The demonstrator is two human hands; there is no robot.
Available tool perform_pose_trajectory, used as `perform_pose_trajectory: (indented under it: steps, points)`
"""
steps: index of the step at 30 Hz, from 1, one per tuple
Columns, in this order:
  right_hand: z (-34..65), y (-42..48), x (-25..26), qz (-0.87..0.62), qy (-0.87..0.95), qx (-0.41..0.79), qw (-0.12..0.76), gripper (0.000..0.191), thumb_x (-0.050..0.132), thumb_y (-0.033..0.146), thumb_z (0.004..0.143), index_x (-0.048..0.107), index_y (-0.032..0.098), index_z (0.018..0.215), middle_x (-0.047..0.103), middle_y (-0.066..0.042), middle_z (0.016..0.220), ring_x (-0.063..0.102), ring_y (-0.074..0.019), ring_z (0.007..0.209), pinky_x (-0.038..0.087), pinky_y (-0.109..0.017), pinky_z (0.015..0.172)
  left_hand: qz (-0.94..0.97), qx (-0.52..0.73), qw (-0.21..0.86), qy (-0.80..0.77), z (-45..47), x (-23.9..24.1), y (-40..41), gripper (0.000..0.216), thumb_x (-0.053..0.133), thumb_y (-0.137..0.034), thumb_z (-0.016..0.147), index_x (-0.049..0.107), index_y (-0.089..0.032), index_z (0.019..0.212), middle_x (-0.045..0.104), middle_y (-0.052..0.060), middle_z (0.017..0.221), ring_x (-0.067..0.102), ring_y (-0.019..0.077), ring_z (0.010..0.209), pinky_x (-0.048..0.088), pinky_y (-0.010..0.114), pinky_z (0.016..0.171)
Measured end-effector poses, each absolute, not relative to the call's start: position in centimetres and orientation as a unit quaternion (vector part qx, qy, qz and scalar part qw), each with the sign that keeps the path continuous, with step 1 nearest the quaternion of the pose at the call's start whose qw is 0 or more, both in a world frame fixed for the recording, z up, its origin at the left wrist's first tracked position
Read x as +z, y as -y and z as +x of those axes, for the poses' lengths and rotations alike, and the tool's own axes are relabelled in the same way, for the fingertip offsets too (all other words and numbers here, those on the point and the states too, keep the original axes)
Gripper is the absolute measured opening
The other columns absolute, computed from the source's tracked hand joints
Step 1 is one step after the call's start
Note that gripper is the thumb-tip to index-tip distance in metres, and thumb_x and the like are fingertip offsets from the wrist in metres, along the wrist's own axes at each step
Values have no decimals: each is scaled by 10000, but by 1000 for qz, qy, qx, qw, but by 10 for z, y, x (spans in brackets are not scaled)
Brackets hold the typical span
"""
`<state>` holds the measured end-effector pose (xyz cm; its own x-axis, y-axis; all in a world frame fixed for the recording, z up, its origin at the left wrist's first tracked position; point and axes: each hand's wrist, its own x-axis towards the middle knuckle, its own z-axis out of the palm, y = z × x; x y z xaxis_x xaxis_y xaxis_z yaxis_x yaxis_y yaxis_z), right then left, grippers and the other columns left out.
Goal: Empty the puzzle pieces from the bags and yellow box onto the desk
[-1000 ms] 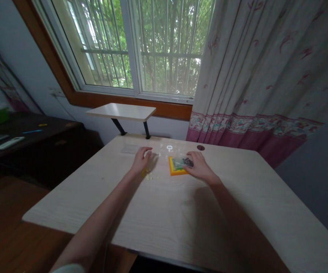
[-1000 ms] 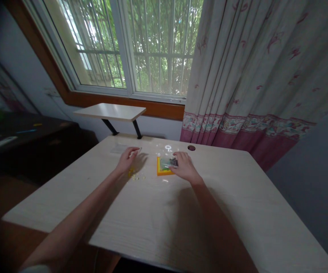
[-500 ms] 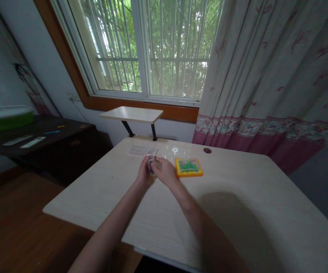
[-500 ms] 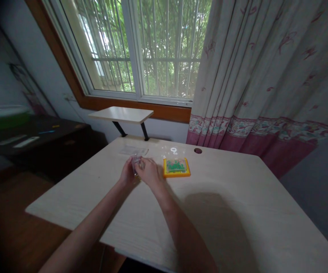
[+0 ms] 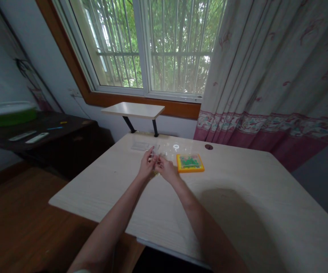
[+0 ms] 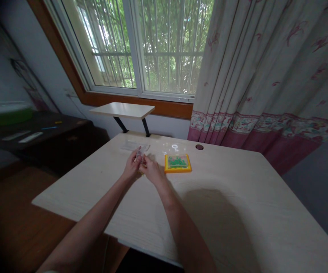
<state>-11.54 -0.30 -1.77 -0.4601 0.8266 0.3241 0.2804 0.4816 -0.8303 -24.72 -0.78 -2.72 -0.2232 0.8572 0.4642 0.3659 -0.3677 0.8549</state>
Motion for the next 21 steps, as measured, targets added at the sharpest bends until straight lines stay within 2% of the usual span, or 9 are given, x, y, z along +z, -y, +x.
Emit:
perform_pose_trajectory:
  steps: [6, 11, 16, 21]
  points:
    - [-114, -1, -24, -398, 771, 330, 372, 315, 546, 278, 762, 533, 300, 1076, 654, 16, 826, 619, -155, 788, 482, -258, 700, 612, 548, 201, -534, -250, -29, 2, 616, 503, -464, 739, 392, -163, 1264, 483, 111, 1147, 505, 203, 952, 457, 283, 721]
    - [-112, -8, -35, -410, 770, 318, 371, 323, 526, 220, 760, 540, 275, 1077, 647, 13, 802, 615, -150, 769, 476, -267, 735, 591, 568, 218, -531, -251, -30, 1, 595, 510, -456, 736, 422, -171, 1251, 491, 104, 1177, 499, 203, 986, 455, 274, 753]
    - [-113, -17, -45, -379, 770, 345, 381, 397, 499, 163, 760, 493, 279, 1140, 632, -1, 946, 596, -158, 888, 469, -305, 802, 572, 587, 249, -515, -251, -30, 2, 656, 530, -501, 709, 420, -157, 1257, 463, 111, 1241, 501, 211, 1025, 462, 277, 767]
    - [-113, -25, -52, -371, 760, 351, 402, 416, 475, 120, 760, 478, 254, 1154, 609, -27, 1040, 577, -163, 960, 451, -326, 852, 578, 599, 293, -470, -257, -31, 2, 714, 515, -568, 691, 401, -166, 1270, 510, 106, 1208, 471, 217, 1109, 397, 337, 906]
